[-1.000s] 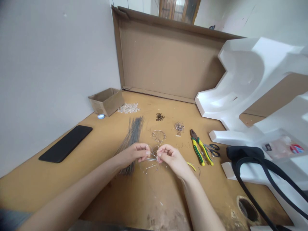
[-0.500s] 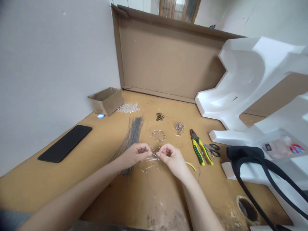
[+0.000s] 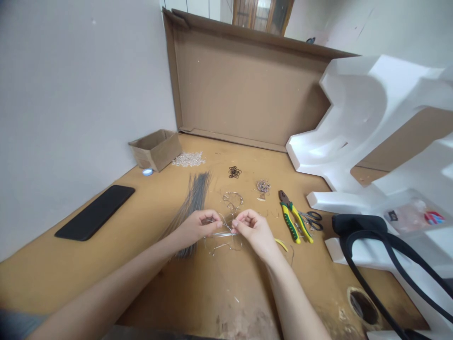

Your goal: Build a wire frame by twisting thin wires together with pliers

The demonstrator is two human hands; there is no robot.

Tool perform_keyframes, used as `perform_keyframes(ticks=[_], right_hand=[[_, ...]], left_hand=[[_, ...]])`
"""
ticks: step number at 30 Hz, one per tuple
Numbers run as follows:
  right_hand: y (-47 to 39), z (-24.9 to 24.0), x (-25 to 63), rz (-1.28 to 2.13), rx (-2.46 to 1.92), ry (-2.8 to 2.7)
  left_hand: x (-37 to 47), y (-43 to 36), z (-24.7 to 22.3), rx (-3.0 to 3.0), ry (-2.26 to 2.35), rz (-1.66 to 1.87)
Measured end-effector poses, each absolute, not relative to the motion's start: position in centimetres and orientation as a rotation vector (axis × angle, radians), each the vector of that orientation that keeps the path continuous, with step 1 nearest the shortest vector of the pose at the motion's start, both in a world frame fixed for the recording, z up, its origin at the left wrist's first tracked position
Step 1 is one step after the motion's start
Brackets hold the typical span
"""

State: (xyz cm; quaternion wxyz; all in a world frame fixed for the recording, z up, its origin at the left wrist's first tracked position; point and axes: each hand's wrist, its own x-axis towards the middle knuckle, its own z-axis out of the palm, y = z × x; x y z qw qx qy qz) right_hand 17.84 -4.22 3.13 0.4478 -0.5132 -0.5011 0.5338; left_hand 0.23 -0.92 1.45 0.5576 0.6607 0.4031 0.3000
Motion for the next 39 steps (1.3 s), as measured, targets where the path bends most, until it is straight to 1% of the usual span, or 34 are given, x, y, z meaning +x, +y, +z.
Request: perform_keyframes(ticks=[6, 11, 19, 31, 39], right_hand=[[-4.27, 2.73, 17.93, 1.342, -1.243, -1.269], [-4.39, 3.04, 17.91, 1.257, -1.313, -1.335], [-4.23, 3.48, 18.10, 1.305, -1.266, -1.212], [-4.34, 3.25, 18.23, 1.249, -1.261, -1.225], [-4.42, 3.56, 17.85, 1.279, -1.254, -1.186]], left_hand=[[0.43, -1.08, 0.92, 1.635, 0.961, 0.741], [0.36, -1.06, 0.98, 1.598, 0.957, 0.697], [-0.10, -0.72, 1.30, 1.542, 0.877, 0.722], [-0.22, -0.68, 1.18, 1.449, 0.758, 0.686], [-0.09, -1.04, 1.43, 1.497, 0.796, 0.689]])
